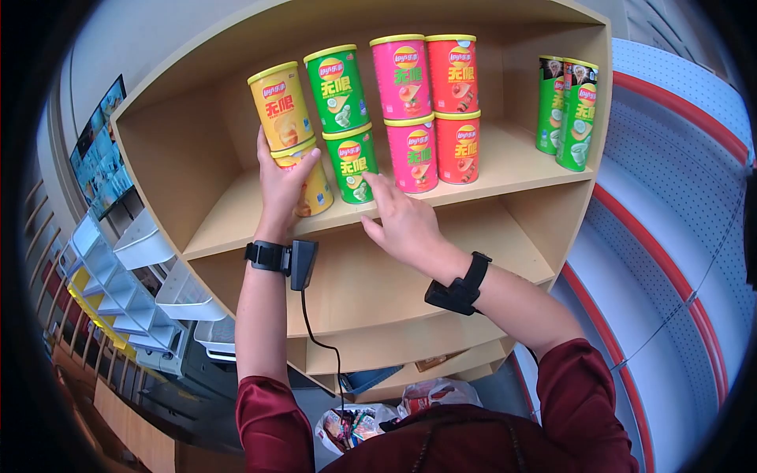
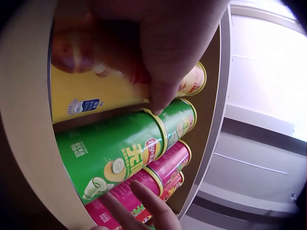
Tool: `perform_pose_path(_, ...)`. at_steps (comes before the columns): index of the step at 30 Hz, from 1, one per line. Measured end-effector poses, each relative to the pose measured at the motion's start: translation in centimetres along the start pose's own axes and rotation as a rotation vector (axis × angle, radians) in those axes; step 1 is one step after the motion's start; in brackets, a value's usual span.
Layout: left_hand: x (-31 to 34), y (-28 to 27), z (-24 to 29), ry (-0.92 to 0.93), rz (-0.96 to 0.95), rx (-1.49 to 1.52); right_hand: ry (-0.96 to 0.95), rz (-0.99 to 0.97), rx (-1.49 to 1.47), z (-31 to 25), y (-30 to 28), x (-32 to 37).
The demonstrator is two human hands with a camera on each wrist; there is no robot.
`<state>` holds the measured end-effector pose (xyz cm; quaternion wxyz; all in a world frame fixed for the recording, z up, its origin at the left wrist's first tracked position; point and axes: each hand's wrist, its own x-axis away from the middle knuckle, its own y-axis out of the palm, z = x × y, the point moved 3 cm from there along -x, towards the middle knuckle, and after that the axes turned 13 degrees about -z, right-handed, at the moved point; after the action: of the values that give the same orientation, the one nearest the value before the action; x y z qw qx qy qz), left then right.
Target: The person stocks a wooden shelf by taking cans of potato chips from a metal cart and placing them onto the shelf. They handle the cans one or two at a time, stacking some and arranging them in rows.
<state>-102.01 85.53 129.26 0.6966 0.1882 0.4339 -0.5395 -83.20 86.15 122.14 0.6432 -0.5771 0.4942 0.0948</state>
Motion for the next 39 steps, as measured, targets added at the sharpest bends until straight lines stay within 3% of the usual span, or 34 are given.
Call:
perform_pose_path(7, 1.1, 0.0, 1.3, -0.014, 0.093, -0.178, 0.134, -0.008, -0.059, 0.4, -2.1, -1.5)
perform_pose_path(11, 2.2, 0.0, 0.4, 0.1, 0.091, -0.114, 0.218, -0.173, -0.034, 0.4, -2.3, -2.5)
perform_pose_path(13, 2.7, 0.3, 0.1, -0.027, 0.035, -0.184, 0.252, -0.203, -0.003, 0.1, -2.4, -3.1)
perform_pose_path(14, 2.7, 0.5, -0.1, 0.031, 0.026, -0.159, 0.293, -0.234, 0.034, 0.1, -2.3, -3.3)
perform_pose_path(18, 2.6, 0.2, -0.6, -0.024, 0.029, -0.196, 0.291, -0.237, 0.008, 0.2, -2.2, -3.7)
perform_pose_path(20, 2.5, -0.3, -0.3, 0.162, 0.187, -0.411, 0.275, -0.179, 0.007, 0.5, -2.0, -3.7)
perform_pose_path(21, 2.7, -0.2, 0.0, 0.164, 0.189, -0.41, 0.273, -0.178, 0.009, 0.4, -2.1, -3.7)
perform_pose_path(23, 3.6, 0.4, 2.1, 0.411, 0.235, -0.775, 0.263, -0.172, 0.004, 0.2, -2.5, -3.7)
perform_pose_path(24, 3.6, 0.7, 3.0, 0.414, 0.237, -0.776, 0.261, -0.169, 0.005, 0.1, -2.7, -3.8)
perform_pose_path(26, 3.7, 2.2, 4.5, 0.485, 0.207, -1.119, 0.253, -0.158, 0.014, -0.3, -2.9, -4.0)
perform_pose_path(30, 2.6, 1.9, 3.9, 0.347, 0.303, -1.029, 0.236, -0.117, 0.009, -0.3, -2.7, -4.8)
perform_pose_path(32, 1.6, 0.6, 2.1, 0.262, 0.333, -0.616, 0.232, -0.13, 0.029, -0.3, -2.6, -5.0)
perform_pose_path(33, 1.1, 0.3, 1.7, 0.262, 0.333, -0.618, 0.231, -0.13, 0.027, -0.4, -2.6, -5.1)
perform_pose_path(35, 0.3, -0.1, 0.8, 0.112, 0.276, -0.272, 0.253, -0.154, 0.036, -0.4, -2.5, -5.2)
perform_pose_path(39, -0.2, -0.1, 1.2, 0.003, 0.23, -0.128, 0.258, -0.157, 0.029, 0.0, -2.4, -5.1)
